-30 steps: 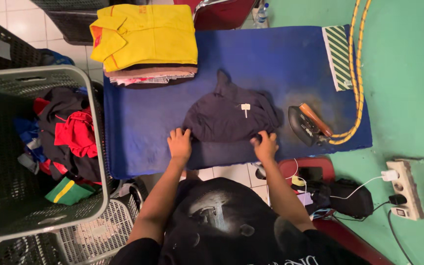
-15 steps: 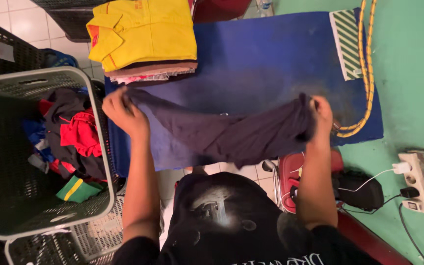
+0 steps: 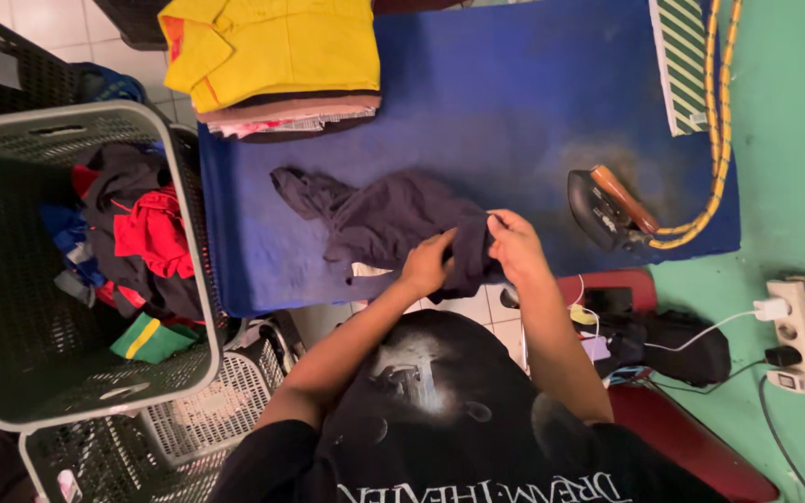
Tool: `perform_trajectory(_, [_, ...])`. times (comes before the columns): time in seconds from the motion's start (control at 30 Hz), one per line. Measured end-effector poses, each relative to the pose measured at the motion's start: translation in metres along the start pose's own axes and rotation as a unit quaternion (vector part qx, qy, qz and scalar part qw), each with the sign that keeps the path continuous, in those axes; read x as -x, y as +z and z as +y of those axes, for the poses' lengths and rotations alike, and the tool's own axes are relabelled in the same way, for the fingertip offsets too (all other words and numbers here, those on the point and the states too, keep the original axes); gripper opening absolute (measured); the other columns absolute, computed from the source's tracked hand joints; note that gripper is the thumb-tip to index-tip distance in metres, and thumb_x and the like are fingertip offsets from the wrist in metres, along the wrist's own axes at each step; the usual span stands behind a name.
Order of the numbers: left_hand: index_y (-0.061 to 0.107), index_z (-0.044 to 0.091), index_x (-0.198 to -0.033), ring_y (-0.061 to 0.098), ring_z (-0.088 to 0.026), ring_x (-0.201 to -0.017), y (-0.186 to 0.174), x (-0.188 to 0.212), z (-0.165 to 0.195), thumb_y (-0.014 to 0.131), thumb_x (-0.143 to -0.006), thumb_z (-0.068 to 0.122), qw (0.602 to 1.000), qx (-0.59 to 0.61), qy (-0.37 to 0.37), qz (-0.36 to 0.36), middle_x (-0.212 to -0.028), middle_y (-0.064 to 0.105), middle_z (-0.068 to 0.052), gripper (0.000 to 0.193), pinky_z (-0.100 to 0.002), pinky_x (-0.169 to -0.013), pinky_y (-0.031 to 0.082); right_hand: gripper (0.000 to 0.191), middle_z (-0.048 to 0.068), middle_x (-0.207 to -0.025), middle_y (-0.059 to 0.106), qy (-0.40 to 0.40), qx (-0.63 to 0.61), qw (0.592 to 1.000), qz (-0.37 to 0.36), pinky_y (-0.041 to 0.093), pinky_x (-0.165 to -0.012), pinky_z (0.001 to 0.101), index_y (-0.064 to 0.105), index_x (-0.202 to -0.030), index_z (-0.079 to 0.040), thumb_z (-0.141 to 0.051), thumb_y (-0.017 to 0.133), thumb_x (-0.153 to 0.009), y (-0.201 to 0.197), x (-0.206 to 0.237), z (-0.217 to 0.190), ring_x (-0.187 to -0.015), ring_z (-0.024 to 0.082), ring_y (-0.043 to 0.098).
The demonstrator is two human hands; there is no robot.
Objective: The person irons a white shirt, then a yellow shirt, and finally a dark shirt on a blue ironing board. They fold each garment after ironing and stack them on the board. The person uses a steam iron and handles the clothes by hand.
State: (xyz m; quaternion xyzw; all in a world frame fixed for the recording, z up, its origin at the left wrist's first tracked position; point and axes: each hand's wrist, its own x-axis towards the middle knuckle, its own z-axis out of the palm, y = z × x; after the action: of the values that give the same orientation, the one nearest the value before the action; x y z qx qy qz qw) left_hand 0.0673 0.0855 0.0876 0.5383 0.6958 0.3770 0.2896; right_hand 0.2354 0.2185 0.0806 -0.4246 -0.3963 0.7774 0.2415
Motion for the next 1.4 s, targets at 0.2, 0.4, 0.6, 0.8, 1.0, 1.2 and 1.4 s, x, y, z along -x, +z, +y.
perform_trajectory(0.2, [0.078,0.014,-0.104,0.069,-0.03,-0.091,-0.032,-0.011,0.026,0.073,-0.091,0.026,0.995,-0.003,-0.019,0.1,-0.095,0.071,-0.01,0.018,-0.043,-0.08,0.05,0.02,0.006,-0.101,0.072,-0.017,-0.057,0.997,0.044,0.063,-0.072,0.0332,0.061,-0.112,-0.006,-0.02,0.053,-0.1,-0.016,0.021,-0.048,-0.084,0.016,0.075])
perform_trajectory(0.4, [0.067,0.005,-0.104,0.059,-0.034,-0.091,-0.07,-0.026,0.069,0.061,-0.102,0.014,0.96,0.056,0.132,0.239,-0.097,0.061,-0.013,0.011,-0.042,-0.083,0.048,0.021,0.01,-0.107,0.072,-0.197,0.147,0.967,0.073,0.054,-0.087,0.0315,0.07,-0.12,0.001,-0.01,0.055,-0.11,-0.005,0.032,-0.062,-0.094,0.015,0.067])
perform_trajectory(0.6, [0.058,0.001,-0.104,0.057,-0.036,-0.08,-0.073,-0.038,0.081,0.052,-0.11,0.017,0.968,0.146,0.059,0.193,-0.09,0.057,-0.018,0.019,-0.039,-0.075,0.049,0.021,0.016,-0.117,0.064,-0.416,0.495,0.715,0.265,0.046,-0.097,0.0456,0.069,-0.121,-0.005,-0.014,0.064,-0.102,0.055,0.068,-0.066,-0.111,0.034,0.059])
perform_trajectory(0.8, [0.06,0.0,-0.105,0.056,-0.037,-0.071,-0.077,-0.04,0.079,0.053,-0.109,0.021,0.97,0.169,0.027,0.172,-0.083,0.057,-0.019,0.023,-0.039,-0.069,0.05,0.048,0.02,-0.118,0.061,-0.451,0.46,0.762,0.057,0.044,-0.096,0.0465,0.06,-0.126,0.002,-0.018,0.075,-0.085,0.081,0.06,-0.043,-0.109,0.04,0.056])
perform_trajectory(1.0, [0.065,0.007,-0.115,0.065,-0.033,-0.091,-0.102,-0.022,0.064,0.063,-0.104,0.032,0.972,0.059,0.145,0.175,-0.099,0.066,-0.014,0.028,-0.04,-0.08,0.052,0.013,0.012,-0.102,0.071,-0.375,0.372,0.847,0.066,0.054,-0.085,0.0348,0.065,-0.118,-0.003,-0.014,0.062,-0.111,0.042,0.021,-0.012,-0.093,0.026,0.068])
perform_trajectory(1.2, [0.073,0.013,-0.113,0.058,-0.031,-0.108,-0.089,0.016,-0.005,0.074,-0.077,0.038,0.947,-0.269,0.11,0.137,-0.109,0.069,-0.008,0.044,-0.045,-0.084,0.042,0.016,0.008,-0.108,0.069,-0.172,-0.147,0.974,0.005,0.058,-0.087,0.0408,0.06,-0.117,-0.009,-0.014,0.047,-0.11,0.012,0.041,-0.066,-0.098,0.022,0.07])
perform_trajectory(1.4, [0.071,0.017,-0.096,0.062,-0.031,-0.107,-0.059,0.028,-0.07,0.071,-0.091,0.028,0.948,-0.224,-0.002,0.226,-0.106,0.069,-0.003,0.013,-0.046,-0.083,0.045,0.014,0.01,-0.12,0.065,-0.241,-0.185,0.953,0.005,0.056,-0.098,0.0413,0.055,-0.12,-0.009,-0.017,0.048,-0.112,-0.038,0.033,-0.141,-0.109,0.024,0.067])
